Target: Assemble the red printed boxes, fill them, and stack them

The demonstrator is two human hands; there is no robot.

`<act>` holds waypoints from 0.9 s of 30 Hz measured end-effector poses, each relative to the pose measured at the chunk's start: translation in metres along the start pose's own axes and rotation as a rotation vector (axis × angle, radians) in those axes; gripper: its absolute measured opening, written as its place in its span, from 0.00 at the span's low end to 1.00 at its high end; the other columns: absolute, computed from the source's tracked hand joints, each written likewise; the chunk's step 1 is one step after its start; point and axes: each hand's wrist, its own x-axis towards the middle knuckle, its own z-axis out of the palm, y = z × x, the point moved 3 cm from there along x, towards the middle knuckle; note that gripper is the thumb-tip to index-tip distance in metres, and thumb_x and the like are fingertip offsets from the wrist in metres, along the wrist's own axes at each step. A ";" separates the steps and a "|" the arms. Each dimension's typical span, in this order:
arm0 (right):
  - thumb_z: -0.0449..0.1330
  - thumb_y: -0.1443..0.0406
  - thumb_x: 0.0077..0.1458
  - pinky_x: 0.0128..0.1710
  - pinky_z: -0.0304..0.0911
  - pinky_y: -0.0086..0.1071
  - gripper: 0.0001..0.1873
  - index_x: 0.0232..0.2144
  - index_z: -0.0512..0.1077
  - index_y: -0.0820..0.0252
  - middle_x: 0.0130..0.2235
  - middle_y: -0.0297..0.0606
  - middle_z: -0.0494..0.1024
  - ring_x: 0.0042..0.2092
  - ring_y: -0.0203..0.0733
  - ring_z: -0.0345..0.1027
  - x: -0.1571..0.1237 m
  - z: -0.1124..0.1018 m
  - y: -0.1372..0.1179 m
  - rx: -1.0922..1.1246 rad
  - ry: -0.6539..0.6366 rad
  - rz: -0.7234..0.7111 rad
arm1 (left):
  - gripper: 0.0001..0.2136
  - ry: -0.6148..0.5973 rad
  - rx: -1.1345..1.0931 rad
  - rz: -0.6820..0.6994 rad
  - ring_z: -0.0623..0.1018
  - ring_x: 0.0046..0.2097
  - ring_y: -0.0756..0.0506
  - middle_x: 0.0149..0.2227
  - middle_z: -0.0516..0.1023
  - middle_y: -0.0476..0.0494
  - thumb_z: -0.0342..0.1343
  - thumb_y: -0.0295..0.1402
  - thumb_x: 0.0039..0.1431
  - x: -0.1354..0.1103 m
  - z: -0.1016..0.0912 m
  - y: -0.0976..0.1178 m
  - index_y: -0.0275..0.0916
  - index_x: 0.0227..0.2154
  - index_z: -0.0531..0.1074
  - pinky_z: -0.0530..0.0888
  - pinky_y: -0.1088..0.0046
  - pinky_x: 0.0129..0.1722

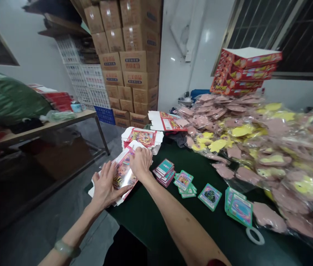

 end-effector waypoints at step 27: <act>0.60 0.69 0.53 0.42 0.69 0.37 0.19 0.46 0.61 0.56 0.44 0.41 0.71 0.44 0.41 0.70 -0.212 -0.168 0.141 0.487 0.630 -0.043 | 0.12 -0.214 -1.268 -0.101 0.78 0.27 0.48 0.27 0.79 0.49 0.63 0.36 0.47 -0.027 -0.005 0.213 0.37 0.31 0.70 0.76 0.76 0.27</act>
